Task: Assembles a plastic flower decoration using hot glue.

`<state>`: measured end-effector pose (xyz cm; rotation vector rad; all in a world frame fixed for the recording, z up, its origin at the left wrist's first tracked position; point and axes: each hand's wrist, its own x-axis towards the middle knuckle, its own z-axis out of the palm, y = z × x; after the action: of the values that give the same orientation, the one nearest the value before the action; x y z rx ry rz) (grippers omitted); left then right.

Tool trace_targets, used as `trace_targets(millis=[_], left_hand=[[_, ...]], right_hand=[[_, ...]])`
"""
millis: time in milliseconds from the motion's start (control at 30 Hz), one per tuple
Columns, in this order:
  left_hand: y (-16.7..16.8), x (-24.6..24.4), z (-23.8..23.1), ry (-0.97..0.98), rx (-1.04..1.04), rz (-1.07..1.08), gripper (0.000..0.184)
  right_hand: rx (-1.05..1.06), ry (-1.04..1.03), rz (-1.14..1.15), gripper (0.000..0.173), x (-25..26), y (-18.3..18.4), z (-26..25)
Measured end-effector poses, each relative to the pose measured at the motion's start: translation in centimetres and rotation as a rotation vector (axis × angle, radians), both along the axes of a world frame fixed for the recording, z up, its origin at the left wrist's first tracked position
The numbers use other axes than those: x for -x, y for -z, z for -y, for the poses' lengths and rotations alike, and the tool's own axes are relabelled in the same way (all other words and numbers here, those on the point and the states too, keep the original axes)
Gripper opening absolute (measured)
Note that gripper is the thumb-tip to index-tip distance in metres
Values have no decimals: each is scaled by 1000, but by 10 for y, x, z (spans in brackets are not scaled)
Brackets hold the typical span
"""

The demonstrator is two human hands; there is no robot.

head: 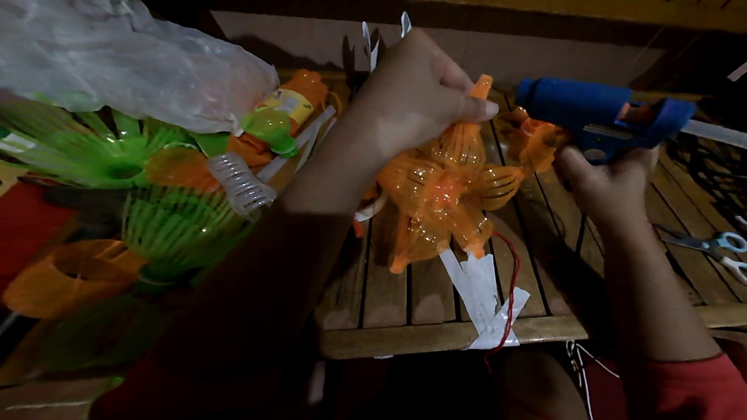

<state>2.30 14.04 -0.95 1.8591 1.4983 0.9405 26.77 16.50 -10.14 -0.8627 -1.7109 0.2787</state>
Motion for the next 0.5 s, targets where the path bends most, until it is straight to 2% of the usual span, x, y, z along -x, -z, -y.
trace_targets(millis=[100, 233, 300, 367, 500], left_hand=[[0, 2, 0, 26, 9, 37, 13], [-3, 5, 0, 54, 18, 49, 12], [-5, 7, 1, 69, 20, 48, 12], [-7, 8, 3, 72, 10, 46, 12], [-11, 8, 7, 43, -9, 43, 11]], right_hand=[[118, 24, -16, 25, -6, -5, -5], [592, -74, -28, 3, -14, -16, -7], [808, -127, 33, 5, -11, -19, -4], [933, -150, 115, 7, -5, -19, -1], [997, -45, 249, 18, -4, -4, -4]])
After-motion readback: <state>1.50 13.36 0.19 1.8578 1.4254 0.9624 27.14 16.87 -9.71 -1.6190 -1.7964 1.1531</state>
